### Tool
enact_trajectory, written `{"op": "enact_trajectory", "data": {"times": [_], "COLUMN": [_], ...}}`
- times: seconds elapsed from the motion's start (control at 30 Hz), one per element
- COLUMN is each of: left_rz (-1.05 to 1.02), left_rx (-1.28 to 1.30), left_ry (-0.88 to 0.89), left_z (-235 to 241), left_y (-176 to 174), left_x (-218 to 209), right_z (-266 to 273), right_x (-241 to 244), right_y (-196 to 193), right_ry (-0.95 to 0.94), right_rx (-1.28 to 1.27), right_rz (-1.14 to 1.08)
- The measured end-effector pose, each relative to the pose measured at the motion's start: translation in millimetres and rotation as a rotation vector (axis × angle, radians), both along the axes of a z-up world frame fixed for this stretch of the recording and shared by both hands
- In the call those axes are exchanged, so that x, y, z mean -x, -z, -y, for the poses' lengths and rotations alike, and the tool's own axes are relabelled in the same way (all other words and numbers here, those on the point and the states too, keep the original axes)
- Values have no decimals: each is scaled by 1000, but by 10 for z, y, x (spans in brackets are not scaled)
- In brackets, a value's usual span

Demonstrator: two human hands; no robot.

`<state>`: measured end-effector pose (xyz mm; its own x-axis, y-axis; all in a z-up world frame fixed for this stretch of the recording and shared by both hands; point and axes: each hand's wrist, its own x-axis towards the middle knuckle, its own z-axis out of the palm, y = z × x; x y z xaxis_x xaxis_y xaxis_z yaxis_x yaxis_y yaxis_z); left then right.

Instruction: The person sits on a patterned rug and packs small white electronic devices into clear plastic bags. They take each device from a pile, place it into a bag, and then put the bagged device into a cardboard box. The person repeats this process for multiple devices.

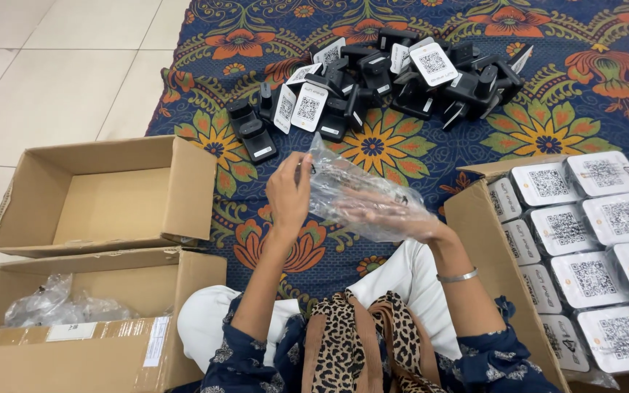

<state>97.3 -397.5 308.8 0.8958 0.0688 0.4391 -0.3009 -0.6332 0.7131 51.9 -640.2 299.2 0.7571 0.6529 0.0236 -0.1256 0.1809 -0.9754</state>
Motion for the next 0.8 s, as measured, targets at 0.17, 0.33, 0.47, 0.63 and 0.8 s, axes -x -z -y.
{"op": "enact_trajectory", "data": {"times": [0.17, 0.33, 0.47, 0.63, 0.8], "left_rz": [31, -4, 1, -30, 6], "left_rx": [79, 51, 209, 125, 3], "left_ry": [34, -78, 114, 159, 10], "left_z": [56, -173, -145, -63, -183], "left_y": [53, 224, 317, 312, 328], "left_x": [27, -77, -92, -54, -22], "right_z": [106, 33, -43, -250, -384], "right_x": [-266, -268, -298, -327, -331], "right_y": [663, 266, 519, 893, 913], "right_ry": [-81, -163, -128, -169, -100], "right_rx": [223, -152, -196, -123, 767], "right_rz": [263, 206, -10, -47, 1266]}}
